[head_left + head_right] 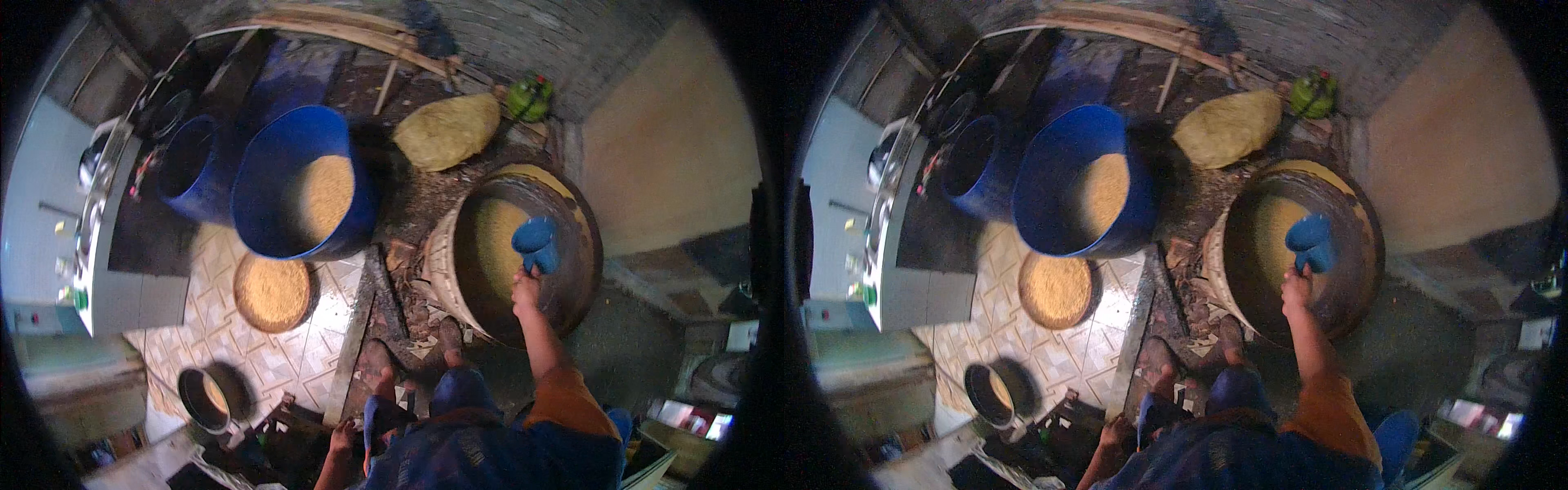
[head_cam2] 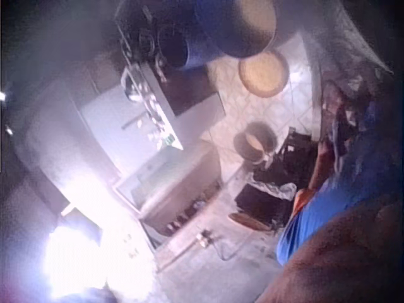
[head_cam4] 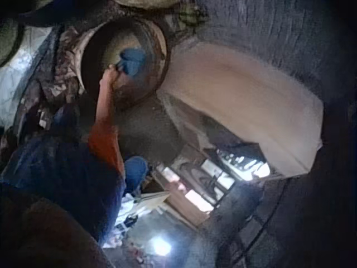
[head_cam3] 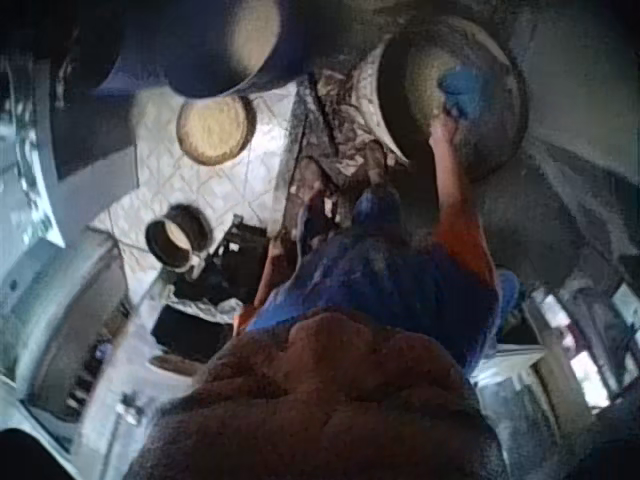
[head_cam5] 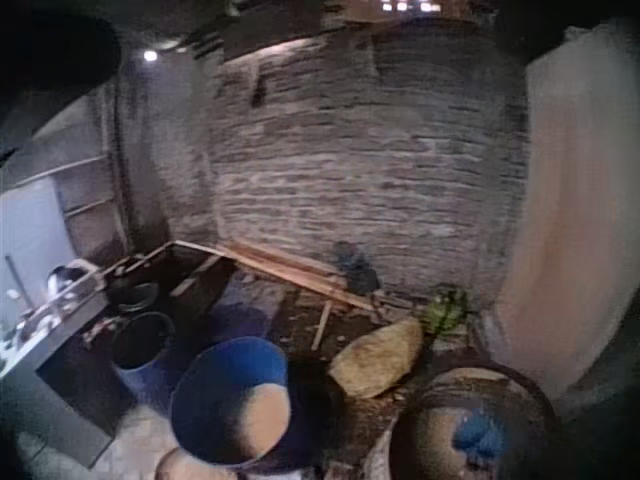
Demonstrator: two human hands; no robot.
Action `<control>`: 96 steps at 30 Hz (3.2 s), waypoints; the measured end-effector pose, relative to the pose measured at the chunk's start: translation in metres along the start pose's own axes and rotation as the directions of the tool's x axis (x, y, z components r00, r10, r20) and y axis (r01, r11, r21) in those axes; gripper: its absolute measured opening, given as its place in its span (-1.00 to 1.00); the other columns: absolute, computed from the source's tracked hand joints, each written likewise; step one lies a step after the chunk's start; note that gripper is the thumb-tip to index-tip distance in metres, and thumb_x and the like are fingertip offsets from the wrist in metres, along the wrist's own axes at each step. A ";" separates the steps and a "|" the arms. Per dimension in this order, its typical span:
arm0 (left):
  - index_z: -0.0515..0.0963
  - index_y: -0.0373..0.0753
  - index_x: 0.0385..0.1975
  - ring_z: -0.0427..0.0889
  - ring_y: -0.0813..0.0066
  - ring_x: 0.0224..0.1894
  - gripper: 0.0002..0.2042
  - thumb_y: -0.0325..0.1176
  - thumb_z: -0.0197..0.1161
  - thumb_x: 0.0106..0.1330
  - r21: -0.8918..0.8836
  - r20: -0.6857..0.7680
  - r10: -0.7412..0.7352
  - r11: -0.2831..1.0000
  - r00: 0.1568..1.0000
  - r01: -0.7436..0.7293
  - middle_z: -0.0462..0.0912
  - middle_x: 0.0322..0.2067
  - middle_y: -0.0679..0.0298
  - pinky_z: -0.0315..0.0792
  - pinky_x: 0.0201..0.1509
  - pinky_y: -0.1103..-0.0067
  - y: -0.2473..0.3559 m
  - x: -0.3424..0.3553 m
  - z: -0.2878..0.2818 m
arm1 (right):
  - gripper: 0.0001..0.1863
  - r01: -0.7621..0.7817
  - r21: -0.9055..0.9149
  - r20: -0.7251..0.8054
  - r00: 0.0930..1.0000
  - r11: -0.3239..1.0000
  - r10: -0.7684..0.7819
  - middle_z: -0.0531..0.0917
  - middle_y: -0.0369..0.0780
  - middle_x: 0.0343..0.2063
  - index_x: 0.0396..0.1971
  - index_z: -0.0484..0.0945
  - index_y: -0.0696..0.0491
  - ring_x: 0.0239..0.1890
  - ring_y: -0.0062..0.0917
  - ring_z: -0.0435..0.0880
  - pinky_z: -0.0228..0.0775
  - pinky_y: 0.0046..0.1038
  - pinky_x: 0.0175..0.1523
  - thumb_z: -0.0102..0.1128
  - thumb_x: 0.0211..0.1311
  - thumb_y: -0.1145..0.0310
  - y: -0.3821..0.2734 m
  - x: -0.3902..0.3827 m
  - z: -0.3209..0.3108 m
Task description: The person scoops yellow grains from a large metal pot using a blue plastic scoop and pours them into a blue plastic barrel. The person repeats this scooping and pouring action multiple times.
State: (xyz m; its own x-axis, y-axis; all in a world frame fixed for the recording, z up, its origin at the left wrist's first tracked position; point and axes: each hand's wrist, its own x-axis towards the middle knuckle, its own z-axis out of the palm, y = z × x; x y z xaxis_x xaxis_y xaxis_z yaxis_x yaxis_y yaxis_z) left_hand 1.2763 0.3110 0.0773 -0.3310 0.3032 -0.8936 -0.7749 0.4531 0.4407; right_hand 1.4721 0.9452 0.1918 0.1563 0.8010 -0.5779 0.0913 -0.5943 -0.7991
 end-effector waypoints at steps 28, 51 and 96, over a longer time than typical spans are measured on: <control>0.46 -0.23 0.09 0.50 0.16 0.14 -0.65 -0.30 0.06 0.34 0.943 0.143 -0.033 0.307 0.989 -0.126 0.55 0.03 0.12 0.45 0.15 0.41 0.019 0.029 0.052 | -0.69 -0.116 -0.816 -0.120 0.992 0.566 0.031 0.60 -0.09 -0.01 -0.02 0.59 0.01 0.12 -0.29 0.53 0.43 -0.26 0.05 0.03 0.29 0.30 0.296 0.308 -0.018; 0.51 -0.22 0.05 0.53 0.18 0.15 -0.65 -0.20 0.06 0.36 0.963 0.210 0.036 0.165 0.977 -0.213 0.54 0.09 -0.02 0.36 0.22 0.41 0.055 -0.008 0.077 | -0.79 -0.297 -0.320 0.362 0.839 0.900 0.405 0.43 -0.33 -0.57 -0.07 0.46 -0.14 -0.66 -0.61 0.32 0.20 -0.48 -0.60 0.12 0.32 0.30 0.182 0.142 0.054; 0.41 -0.35 0.20 0.53 0.53 -0.22 -0.62 -0.31 0.00 0.47 -0.443 -0.324 -0.229 0.894 0.918 0.067 0.61 -0.18 0.30 0.43 -0.07 0.60 -0.051 -0.103 -0.035 | -0.57 0.857 -0.090 0.995 0.103 -0.507 -0.001 0.63 0.03 -0.22 0.16 0.29 0.07 -0.21 -0.08 0.69 0.56 -0.12 -0.18 -0.07 0.27 0.40 0.084 -0.375 0.507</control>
State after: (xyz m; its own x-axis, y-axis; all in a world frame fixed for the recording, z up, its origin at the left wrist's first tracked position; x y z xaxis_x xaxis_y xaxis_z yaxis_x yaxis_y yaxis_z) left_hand 1.3313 0.2272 0.1440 -0.3009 -0.0973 -0.9487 -0.9534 0.0537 0.2969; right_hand 0.9226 0.6312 0.2570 -0.9621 0.1551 -0.2242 0.1758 0.9815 -0.0755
